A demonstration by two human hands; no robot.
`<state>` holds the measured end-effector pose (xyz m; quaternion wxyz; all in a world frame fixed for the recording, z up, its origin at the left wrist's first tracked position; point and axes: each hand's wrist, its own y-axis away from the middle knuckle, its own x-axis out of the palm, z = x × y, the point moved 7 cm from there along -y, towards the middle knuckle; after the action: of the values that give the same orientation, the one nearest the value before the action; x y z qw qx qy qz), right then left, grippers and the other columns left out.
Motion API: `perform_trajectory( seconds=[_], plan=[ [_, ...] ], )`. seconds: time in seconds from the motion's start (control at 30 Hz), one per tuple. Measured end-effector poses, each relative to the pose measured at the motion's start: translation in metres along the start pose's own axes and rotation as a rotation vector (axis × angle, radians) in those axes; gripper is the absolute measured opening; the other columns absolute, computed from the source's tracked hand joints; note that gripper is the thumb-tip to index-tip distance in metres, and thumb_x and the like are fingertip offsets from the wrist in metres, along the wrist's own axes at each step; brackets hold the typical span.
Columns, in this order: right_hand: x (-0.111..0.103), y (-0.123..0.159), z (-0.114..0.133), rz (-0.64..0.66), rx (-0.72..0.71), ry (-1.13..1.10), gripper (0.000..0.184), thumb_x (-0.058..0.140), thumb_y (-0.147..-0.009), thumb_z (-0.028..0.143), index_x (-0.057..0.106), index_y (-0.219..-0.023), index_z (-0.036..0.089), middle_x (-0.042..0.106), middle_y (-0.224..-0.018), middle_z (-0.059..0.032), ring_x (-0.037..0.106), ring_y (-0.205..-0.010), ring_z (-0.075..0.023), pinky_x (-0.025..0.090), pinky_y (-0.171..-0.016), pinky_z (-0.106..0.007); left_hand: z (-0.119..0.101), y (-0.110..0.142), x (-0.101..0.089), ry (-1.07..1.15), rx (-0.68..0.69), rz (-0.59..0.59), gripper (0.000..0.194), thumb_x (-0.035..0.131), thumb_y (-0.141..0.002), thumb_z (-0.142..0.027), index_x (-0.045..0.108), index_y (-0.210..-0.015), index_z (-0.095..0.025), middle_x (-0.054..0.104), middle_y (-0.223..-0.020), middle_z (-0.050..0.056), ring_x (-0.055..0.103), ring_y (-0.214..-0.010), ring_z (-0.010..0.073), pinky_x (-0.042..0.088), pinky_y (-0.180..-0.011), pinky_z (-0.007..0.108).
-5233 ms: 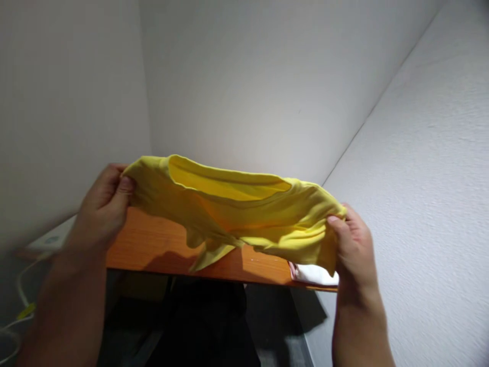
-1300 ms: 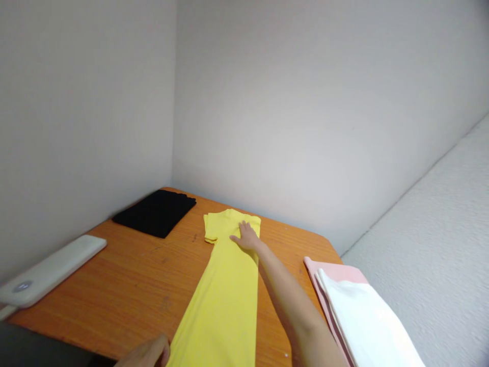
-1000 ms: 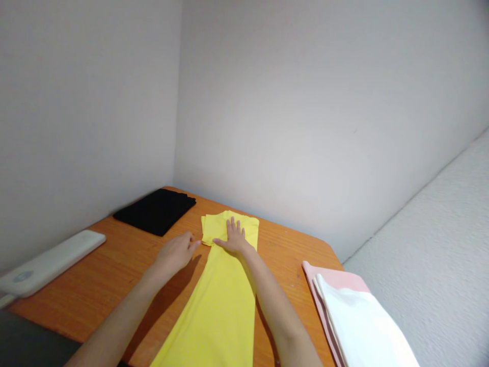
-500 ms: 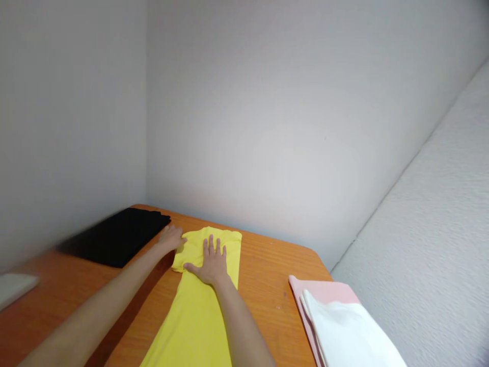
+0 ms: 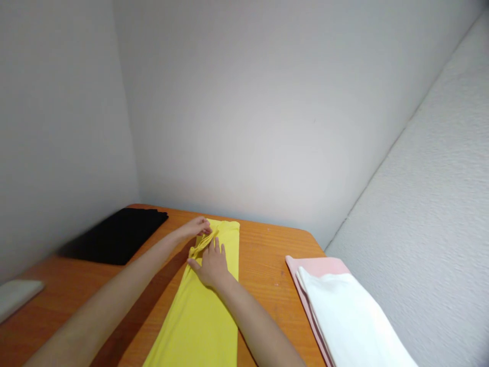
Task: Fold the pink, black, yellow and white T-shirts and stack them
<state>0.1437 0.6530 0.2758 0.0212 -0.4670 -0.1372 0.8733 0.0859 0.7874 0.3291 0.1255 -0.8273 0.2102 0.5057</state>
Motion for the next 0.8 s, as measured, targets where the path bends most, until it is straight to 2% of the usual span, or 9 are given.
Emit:
perform_trajectory(
  seconds=[0.1,0.2,0.23,0.3,0.37,0.47,0.57,0.7,0.8],
  plan=[
    [0.014,0.043,0.013,0.112,-0.07,-0.004,0.093,0.028,-0.089,0.076,0.032,-0.151,0.007,0.025,-0.157,-0.0211,0.004,-0.148,-0.0379,0.006,-0.116,-0.062,-0.009,0.027,0.032,-0.066,0.146,0.065,0.042,0.047,-0.092,-0.047,0.065,-0.114,-0.016,0.066,-0.127,0.012,0.059,-0.119,0.0206,0.044,-0.104,0.037],
    [0.009,0.073,0.023,0.104,-0.227,-0.021,0.089,0.041,-0.087,0.073,0.03,-0.152,0.013,0.024,-0.157,-0.0199,0.018,-0.146,-0.0384,0.016,-0.115,-0.061,-0.009,0.052,0.056,-0.202,0.221,0.083,0.052,0.044,-0.091,-0.045,0.056,-0.134,-0.017,0.039,-0.153,0.011,0.03,-0.145,0.0255,0.019,-0.12,0.047],
    [0.003,0.075,0.02,0.097,-0.241,-0.031,0.078,0.042,-0.09,0.068,0.038,-0.149,0.016,0.034,-0.154,-0.0184,0.031,-0.141,-0.0361,0.026,-0.112,-0.057,-0.009,0.058,0.062,-0.247,0.236,0.082,0.055,0.042,-0.091,-0.043,0.052,-0.138,-0.017,0.032,-0.157,0.011,0.022,-0.148,0.026,0.012,-0.121,0.049],
    [-0.016,0.063,-0.001,0.074,-0.15,-0.03,0.053,0.035,-0.098,0.052,0.058,-0.132,0.019,0.059,-0.133,-0.0147,0.056,-0.121,-0.0284,0.043,-0.101,-0.044,-0.009,0.065,0.069,-0.325,0.258,0.075,0.057,0.037,-0.094,-0.042,0.046,-0.144,-0.015,0.026,-0.159,0.011,0.016,-0.15,0.0257,0.008,-0.121,0.051],
    [-0.038,0.038,-0.034,0.014,0.021,0.016,0.05,0.022,-0.102,0.038,0.062,-0.125,0.016,0.067,-0.12,-0.0143,0.062,-0.11,-0.0245,0.046,-0.094,-0.038,-0.012,0.069,0.072,-0.386,0.272,0.063,0.059,0.033,-0.095,-0.043,0.043,-0.146,-0.014,0.025,-0.159,0.011,0.016,-0.15,0.0254,0.01,-0.121,0.049],
    [-0.056,0.001,-0.074,-0.047,0.108,0.095,0.054,0.02,-0.102,0.035,0.04,-0.145,0.008,0.045,-0.147,-0.0181,0.042,-0.136,-0.0263,0.033,-0.11,-0.041,-0.015,0.071,0.072,-0.461,0.275,0.026,0.06,0.03,-0.097,-0.044,0.042,-0.147,-0.013,0.025,-0.159,0.012,0.017,-0.149,0.0259,0.013,-0.121,0.049],
    [-0.045,-0.018,-0.097,0.008,0.103,0.143,0.061,0.027,-0.101,0.042,0.027,-0.153,0.01,0.022,-0.159,-0.0118,0.019,-0.148,-0.0256,0.017,-0.119,-0.042,-0.016,0.073,0.073,-0.523,0.262,-0.024,0.059,0.029,-0.098,-0.043,0.042,-0.146,-0.013,0.027,-0.158,0.011,0.02,-0.149,0.0258,0.016,-0.121,0.048],
    [-0.03,-0.027,-0.111,0.078,0.148,0.201,0.068,0.024,-0.099,0.051,0.023,-0.154,0.011,0.017,-0.16,-0.0097,0.012,-0.149,-0.0283,0.008,-0.12,-0.05,-0.013,0.071,0.074,-0.587,0.219,-0.086,0.059,0.028,-0.098,-0.042,0.045,-0.145,-0.011,0.028,-0.158,0.013,0.023,-0.148,0.0272,0.02,-0.119,0.047],
    [-0.034,-0.03,-0.106,0.101,0.163,0.243,0.069,0.024,-0.098,0.05,0.023,-0.154,0.008,0.015,-0.16,-0.0111,0.001,-0.15,-0.0278,-0.006,-0.118,-0.053,-0.012,0.065,0.074,-0.61,0.186,-0.103,0.059,0.029,-0.098,-0.042,0.045,-0.144,-0.01,0.029,-0.157,0.015,0.025,-0.147,0.0289,0.022,-0.118,0.049]
  ],
)
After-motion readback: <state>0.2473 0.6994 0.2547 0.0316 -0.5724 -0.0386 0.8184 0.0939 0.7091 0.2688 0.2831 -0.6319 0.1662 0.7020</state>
